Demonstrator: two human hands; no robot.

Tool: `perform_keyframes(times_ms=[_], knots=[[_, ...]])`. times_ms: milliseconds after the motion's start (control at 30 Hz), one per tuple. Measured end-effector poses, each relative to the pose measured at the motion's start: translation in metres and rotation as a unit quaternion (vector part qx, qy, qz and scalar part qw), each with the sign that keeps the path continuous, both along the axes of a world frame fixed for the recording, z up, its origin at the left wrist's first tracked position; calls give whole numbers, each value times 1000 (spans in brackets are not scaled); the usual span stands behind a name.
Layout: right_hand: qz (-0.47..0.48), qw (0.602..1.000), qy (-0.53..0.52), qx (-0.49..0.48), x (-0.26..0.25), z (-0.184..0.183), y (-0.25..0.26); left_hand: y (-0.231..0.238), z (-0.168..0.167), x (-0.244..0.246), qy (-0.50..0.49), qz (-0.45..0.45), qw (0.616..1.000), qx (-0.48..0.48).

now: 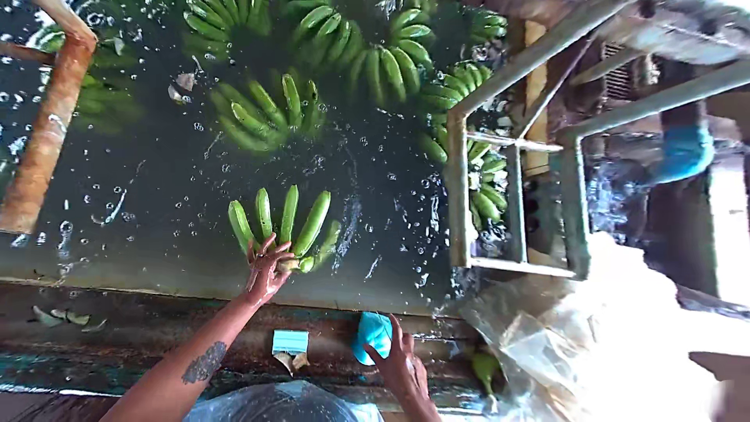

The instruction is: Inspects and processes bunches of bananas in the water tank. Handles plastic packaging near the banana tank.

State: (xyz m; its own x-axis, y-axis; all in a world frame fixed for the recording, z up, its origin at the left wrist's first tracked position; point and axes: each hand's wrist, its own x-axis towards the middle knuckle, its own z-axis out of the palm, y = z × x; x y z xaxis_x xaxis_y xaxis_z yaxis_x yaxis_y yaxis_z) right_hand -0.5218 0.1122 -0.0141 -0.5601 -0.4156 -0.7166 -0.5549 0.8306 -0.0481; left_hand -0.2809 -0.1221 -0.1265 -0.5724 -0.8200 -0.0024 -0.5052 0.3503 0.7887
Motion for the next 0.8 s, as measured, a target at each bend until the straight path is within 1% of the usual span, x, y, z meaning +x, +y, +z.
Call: perform_keyframes(times_ms=[33, 100, 133, 167, 200, 233, 300, 333, 367, 400, 433, 500, 633, 667, 733, 800], knots=[[-1, 1000, -3, 2, 2, -3, -1, 5, 1, 5, 2, 10, 1000, -12], [3, 1000, -14, 16, 3, -10, -6, 17, 2, 15, 4, 75, 997, -6], [2, 1000, -17, 22, 2, -14, -8, 22, 3, 18, 14, 128, 991, 26], [0, 999, -18, 26, 0, -19, -10, 26, 4, 19, 27, 194, 977, 78], [-6, 1000, -17, 24, -2, -23, -10, 25, 6, 17, 33, 264, 953, 143], [-9, 1000, -16, 22, -4, -26, -10, 20, 7, 14, 36, 330, 918, 216], [-13, 1000, -11, 6, -7, -30, -8, 3, 8, 4, 36, 433, 821, 370], [-15, 1000, -12, -2, -8, -32, -6, -7, 6, -1, 30, 464, 773, 432], [-17, 1000, -14, -9, -8, -34, -4, -15, 2, -3, 23, 475, 739, 477], [-19, 1000, -15, -12, -9, -34, -3, -20, -1, -5, 14, 474, 721, 505], [-21, 1000, -15, -13, -8, -35, -2, -24, 0, -6, 3, 467, 715, 520], [-23, 1000, -10, -10, -8, -37, -2, -27, 1, -6, -9, 450, 714, 537], [-30, 999, 0, -16, -7, -42, -1, -22, -3, 1, 36, 460, 709, 534], [-33, 999, 0, -19, -6, -42, 0, -18, -3, 4, 42, 462, 710, 530], [-33, 999, -2, -22, -5, -41, -1, -12, -3, 11, 48, 451, 726, 518], [-34, 999, -3, -21, -6, -41, -1, -5, -1, 16, 73, 435, 735, 514]])
